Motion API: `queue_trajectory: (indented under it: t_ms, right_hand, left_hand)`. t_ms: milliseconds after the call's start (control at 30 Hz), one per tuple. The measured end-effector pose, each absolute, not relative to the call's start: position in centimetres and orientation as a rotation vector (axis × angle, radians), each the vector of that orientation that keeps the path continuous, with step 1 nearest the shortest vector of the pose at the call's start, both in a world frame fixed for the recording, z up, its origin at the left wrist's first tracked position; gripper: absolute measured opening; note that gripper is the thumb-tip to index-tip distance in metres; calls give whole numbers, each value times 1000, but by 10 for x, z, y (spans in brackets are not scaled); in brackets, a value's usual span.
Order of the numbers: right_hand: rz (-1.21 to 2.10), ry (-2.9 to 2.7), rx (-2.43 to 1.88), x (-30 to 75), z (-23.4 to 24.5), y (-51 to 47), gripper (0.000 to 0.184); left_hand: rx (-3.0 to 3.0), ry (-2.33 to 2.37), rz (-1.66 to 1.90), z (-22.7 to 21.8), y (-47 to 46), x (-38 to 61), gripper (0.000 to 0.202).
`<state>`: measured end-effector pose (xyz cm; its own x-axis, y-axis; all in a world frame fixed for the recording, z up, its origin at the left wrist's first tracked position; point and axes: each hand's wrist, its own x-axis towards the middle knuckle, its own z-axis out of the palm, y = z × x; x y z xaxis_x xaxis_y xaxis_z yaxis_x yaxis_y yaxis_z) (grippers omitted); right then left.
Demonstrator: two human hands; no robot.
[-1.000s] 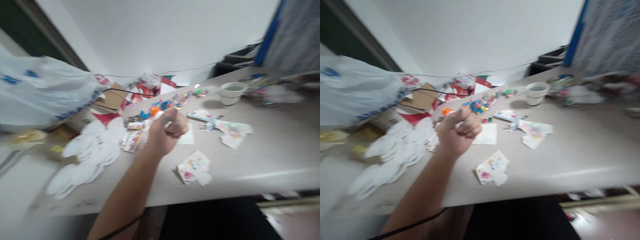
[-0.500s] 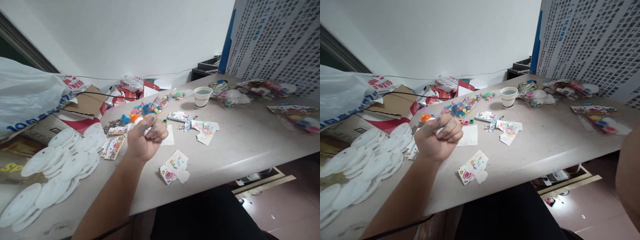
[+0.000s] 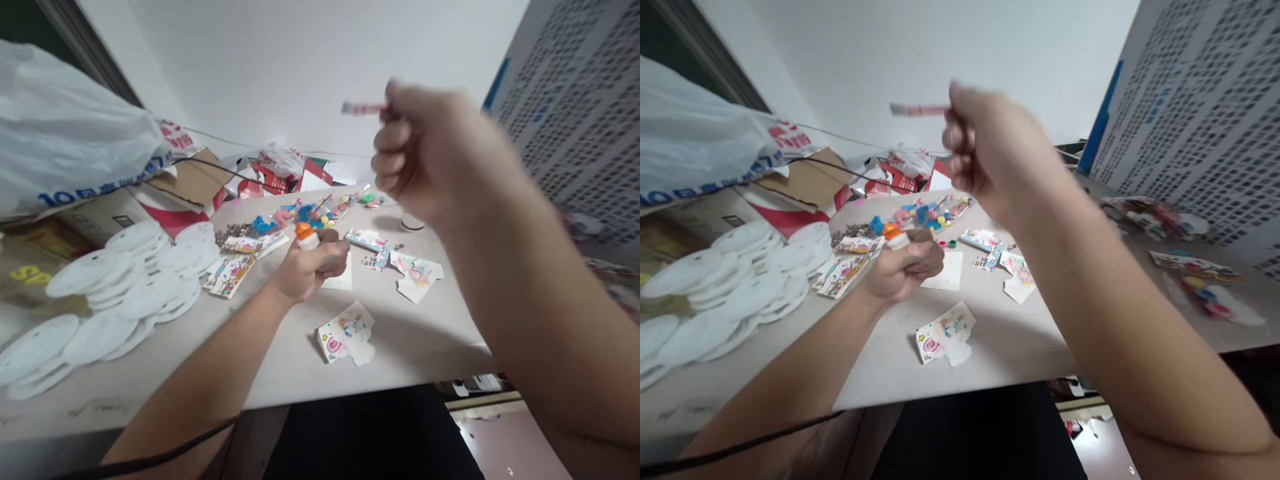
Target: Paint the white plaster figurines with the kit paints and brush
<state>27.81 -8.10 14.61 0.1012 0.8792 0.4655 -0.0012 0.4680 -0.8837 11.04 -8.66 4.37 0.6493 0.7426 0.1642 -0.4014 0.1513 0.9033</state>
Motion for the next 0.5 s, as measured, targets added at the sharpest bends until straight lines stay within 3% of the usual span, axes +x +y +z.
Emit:
queue_trajectory:
  t_ms: [100,233,500]
  right_hand:
    - [1195,-1138,-861,260,100,-73,40]
    - [1269,-1194,-703,252,51,-72,53]
    - [799,-1287,-684,249,49,-93,45]
  left_hand:
    - [1254,347,742,32,-75,105,55]
    - [1335,376,714,25,-64,99,47]
    - [1355,540,592,33,-63,96,48]
